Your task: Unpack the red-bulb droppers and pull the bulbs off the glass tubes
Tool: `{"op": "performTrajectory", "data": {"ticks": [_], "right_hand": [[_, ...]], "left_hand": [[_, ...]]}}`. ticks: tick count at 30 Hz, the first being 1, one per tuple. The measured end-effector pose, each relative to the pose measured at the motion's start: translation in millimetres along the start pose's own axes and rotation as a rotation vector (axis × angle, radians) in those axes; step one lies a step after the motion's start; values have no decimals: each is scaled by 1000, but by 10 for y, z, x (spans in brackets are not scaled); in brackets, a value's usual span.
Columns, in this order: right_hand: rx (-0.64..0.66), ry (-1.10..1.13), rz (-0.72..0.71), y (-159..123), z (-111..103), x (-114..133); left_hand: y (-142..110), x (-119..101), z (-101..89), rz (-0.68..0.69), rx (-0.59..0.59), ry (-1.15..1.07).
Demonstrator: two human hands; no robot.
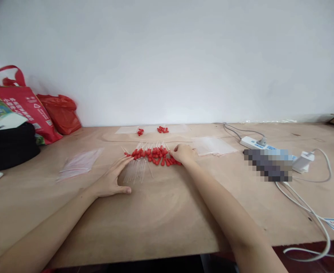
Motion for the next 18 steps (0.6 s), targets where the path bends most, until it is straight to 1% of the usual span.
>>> {"op": "performTrajectory", "data": {"ticks": [2, 4, 9, 14, 18], "right_hand": [[76, -65, 19, 32, 18, 70], [122, -112, 36, 53, 37, 112], [136, -143, 62, 91, 67, 153], [76, -153, 44, 62, -7, 147], [-70, -187, -43, -76, -139, 52]], "left_hand": [[1, 26, 28, -31, 20, -17], [6, 49, 58, -55, 37, -33], [0, 74, 91, -65, 38, -44], [-7, 67, 79, -23, 16, -28], [1, 70, 68, -17, -22, 10]]}}
Point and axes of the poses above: each hand's wrist, its own y-axis towards the middle knuckle, its own z-axis out of the palm, x = y × z, the point moved 4 cm from there along y, towards the middle knuckle, and after that the axes turned 2 degrees about z, right-handed, at the moved point
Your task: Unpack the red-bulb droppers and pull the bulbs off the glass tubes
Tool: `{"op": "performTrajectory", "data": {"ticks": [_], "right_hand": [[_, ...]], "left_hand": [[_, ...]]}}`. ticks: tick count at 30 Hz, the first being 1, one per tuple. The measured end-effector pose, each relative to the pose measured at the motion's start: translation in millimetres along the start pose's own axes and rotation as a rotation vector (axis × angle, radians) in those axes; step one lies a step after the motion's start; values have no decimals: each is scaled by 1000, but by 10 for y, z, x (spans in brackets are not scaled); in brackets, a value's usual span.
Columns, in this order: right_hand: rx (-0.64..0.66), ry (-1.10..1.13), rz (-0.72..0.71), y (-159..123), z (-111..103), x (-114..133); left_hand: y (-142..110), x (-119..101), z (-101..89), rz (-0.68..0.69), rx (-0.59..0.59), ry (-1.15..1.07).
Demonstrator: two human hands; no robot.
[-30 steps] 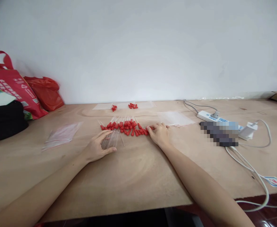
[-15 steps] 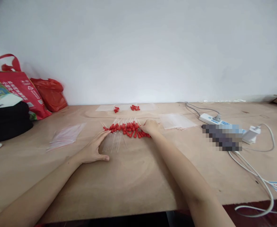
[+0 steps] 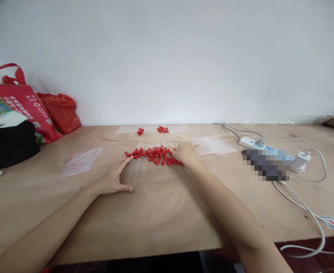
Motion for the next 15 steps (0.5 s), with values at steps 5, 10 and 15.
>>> {"op": "performTrajectory", "data": {"ticks": [5, 10, 15], "right_hand": [[-302, 117, -297, -435, -60, -121], [-436, 246, -705, -912, 85, -51], [-459, 241, -785, -987, 183, 30]], "left_hand": [[40, -128, -32, 13, -227, 122], [68, -528, -42, 213, -498, 284], [45, -688, -80, 249, -725, 292]]}}
Point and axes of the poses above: each hand's wrist, its own y-axis towards the middle knuckle, its own z-axis out of the palm, x = y × z, the point moved 4 cm from there along y, towards the middle knuckle, and after that the axes turned 2 degrees about z, right-handed, at the moved point
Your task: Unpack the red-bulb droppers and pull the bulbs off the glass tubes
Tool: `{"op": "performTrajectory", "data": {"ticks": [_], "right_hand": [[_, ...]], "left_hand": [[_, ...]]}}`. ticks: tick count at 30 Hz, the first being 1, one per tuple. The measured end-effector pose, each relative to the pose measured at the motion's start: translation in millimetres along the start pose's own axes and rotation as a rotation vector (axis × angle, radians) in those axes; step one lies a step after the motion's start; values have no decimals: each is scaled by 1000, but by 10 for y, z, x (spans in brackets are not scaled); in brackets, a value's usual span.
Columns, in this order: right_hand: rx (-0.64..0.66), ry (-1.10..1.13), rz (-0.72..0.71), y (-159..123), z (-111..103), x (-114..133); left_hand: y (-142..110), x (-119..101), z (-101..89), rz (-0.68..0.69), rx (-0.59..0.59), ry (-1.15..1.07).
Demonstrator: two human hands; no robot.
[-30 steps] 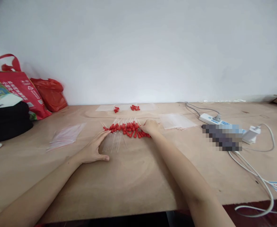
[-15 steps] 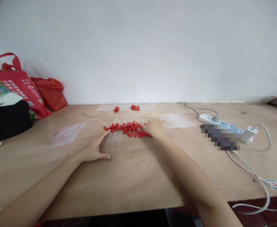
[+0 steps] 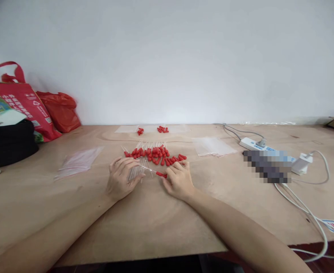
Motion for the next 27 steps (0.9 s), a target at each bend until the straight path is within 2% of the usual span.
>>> {"op": "performTrajectory", "data": {"ticks": [2, 4, 9, 17, 27], "right_hand": [[-6, -11, 5, 17, 27, -24], [-9, -19, 8, 29, 50, -42], [10, -17, -64, 40, 95, 47], [-7, 7, -95, 61, 111, 111], [-8, -38, -192, 47, 35, 195]], "left_hand": [[-1, 40, -26, -71, -90, 14], [4, 42, -23, -57, -108, 42], [21, -113, 54, 139, 53, 64], [4, -153, 110, 124, 237, 6], [-24, -163, 39, 157, 239, -13]]}}
Point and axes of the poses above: each hand's wrist, its own y-axis towards the middle knuckle, its own z-axis out of the palm, x = y × z, the point moved 4 cm from there along y, towards the middle knuckle, and after that the axes turned 2 degrees about z, right-handed, at the moved point
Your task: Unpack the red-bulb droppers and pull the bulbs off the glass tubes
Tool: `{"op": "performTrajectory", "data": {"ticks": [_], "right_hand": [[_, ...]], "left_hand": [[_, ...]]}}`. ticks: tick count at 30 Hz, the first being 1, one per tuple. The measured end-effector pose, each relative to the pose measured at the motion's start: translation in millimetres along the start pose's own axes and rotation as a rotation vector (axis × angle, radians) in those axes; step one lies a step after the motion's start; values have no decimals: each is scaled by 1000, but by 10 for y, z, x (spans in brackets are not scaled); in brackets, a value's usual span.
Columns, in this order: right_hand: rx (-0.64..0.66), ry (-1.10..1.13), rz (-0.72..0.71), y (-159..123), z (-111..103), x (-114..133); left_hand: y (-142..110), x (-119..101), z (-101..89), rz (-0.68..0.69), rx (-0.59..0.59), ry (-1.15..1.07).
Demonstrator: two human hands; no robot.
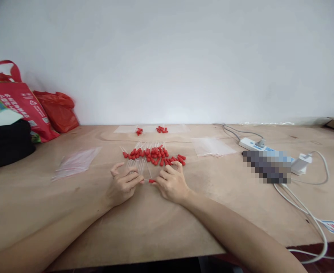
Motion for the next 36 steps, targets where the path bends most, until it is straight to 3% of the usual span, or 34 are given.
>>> {"op": "performTrajectory", "data": {"ticks": [8, 12, 16, 19, 28, 36], "right_hand": [[11, 51, 24, -66, -37, -73], [-40, 90, 322, -171, -120, -416], [-105, 308, 558, -216, -74, -679], [-119, 358, 609, -190, 8, -766], [-86, 192, 738, -168, 13, -975], [47, 112, 753, -159, 28, -960]], "left_hand": [[-55, 76, -32, -28, -7, -24], [-175, 326, -36, -181, -54, -3], [-212, 490, 72, -303, -17, -84], [-179, 526, 123, -340, -31, -87], [-68, 448, 109, -297, -136, -59], [-44, 364, 173, -250, -37, -24]]}}
Point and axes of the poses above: each hand's wrist, its own y-axis towards the middle knuckle, its own z-axis out of the palm, x = y × z, the point moved 4 cm from there along y, towards the middle knuckle, and after that the axes turned 2 degrees about z, right-handed, at the moved point
